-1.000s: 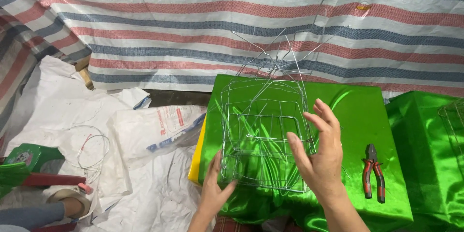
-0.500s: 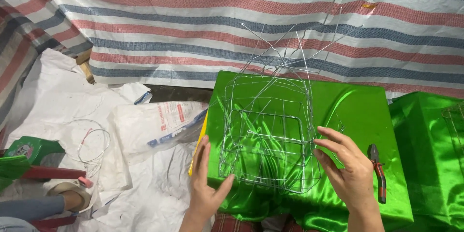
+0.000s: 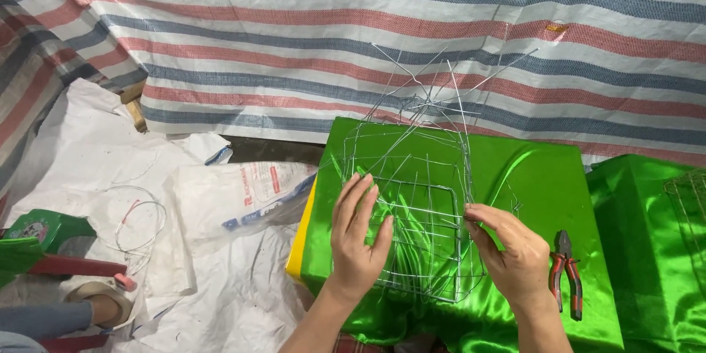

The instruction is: Assembling a wire frame structure by bending metal wires and using pliers to secure the joints.

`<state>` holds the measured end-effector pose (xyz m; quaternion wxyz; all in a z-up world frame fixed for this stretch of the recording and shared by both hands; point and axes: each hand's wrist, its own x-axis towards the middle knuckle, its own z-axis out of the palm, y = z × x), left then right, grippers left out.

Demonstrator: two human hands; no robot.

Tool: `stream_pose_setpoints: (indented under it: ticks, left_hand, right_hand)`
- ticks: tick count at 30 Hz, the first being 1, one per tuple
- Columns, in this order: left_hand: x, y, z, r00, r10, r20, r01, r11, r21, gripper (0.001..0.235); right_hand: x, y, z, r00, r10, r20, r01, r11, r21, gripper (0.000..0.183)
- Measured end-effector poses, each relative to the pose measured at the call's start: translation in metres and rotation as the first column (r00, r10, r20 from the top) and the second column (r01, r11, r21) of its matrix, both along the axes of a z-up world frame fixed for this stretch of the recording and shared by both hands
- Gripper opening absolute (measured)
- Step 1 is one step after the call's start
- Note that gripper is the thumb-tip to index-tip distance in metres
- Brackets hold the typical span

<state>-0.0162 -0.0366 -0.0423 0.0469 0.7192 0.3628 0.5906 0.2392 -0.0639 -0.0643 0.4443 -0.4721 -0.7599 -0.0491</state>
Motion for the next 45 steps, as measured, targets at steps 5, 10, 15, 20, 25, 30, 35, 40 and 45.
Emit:
stream_pose_setpoints:
  ticks: [5, 10, 15, 20, 25, 30, 35, 40, 45]
  left_hand:
    - [0.002, 0.003, -0.013, 1.0, 0.016, -0.008, -0.016, 0.999, -0.035, 0.056]
    - [0.005, 0.005, -0.018, 0.999, 0.049, -0.022, -0.049, 0.999, -0.002, 0.054]
    - [0.005, 0.006, -0.023, 0.998, 0.057, -0.028, -0.057, 0.998, -0.005, 0.054]
    - [0.005, 0.005, -0.022, 0.997, 0.072, -0.041, -0.073, 0.997, -0.012, 0.049]
    - [0.005, 0.003, -0.017, 0.996, 0.075, -0.051, -0.076, 0.997, -0.019, 0.045]
    - [0.005, 0.004, -0.02, 0.996, 0.071, -0.045, -0.072, 0.997, -0.007, 0.048]
    - [0.005, 0.004, -0.02, 0.996, 0.08, -0.045, -0.08, 0.997, -0.012, 0.048]
    - [0.005, 0.004, -0.019, 0.995, 0.084, -0.046, -0.085, 0.996, -0.005, 0.047]
    - [0.003, 0.006, -0.025, 0.997, 0.065, -0.05, -0.065, 0.998, 0.011, 0.057]
  right_hand:
    - [0.007, -0.005, 0.008, 0.989, 0.057, -0.137, -0.078, 0.984, -0.159, 0.026]
    - [0.006, -0.005, 0.015, 0.985, 0.0, -0.17, -0.037, 0.976, -0.215, 0.022]
    - [0.001, -0.006, 0.018, 0.93, -0.036, -0.365, -0.087, 0.945, -0.316, 0.021]
    - [-0.012, -0.005, 0.018, 0.756, 0.005, -0.655, -0.242, 0.932, -0.271, 0.021]
    - [-0.021, -0.005, 0.023, 0.656, -0.074, -0.751, -0.233, 0.927, -0.295, 0.021]
    - [-0.023, -0.004, 0.025, 0.581, -0.096, -0.808, -0.248, 0.925, -0.289, 0.02]
    - [-0.027, -0.001, 0.028, 0.598, -0.105, -0.795, -0.216, 0.934, -0.286, 0.019]
    - [-0.027, -0.001, 0.031, 0.605, -0.097, -0.79, -0.21, 0.938, -0.275, 0.018]
    - [-0.028, -0.005, 0.039, 0.696, -0.136, -0.705, -0.152, 0.932, -0.33, 0.022]
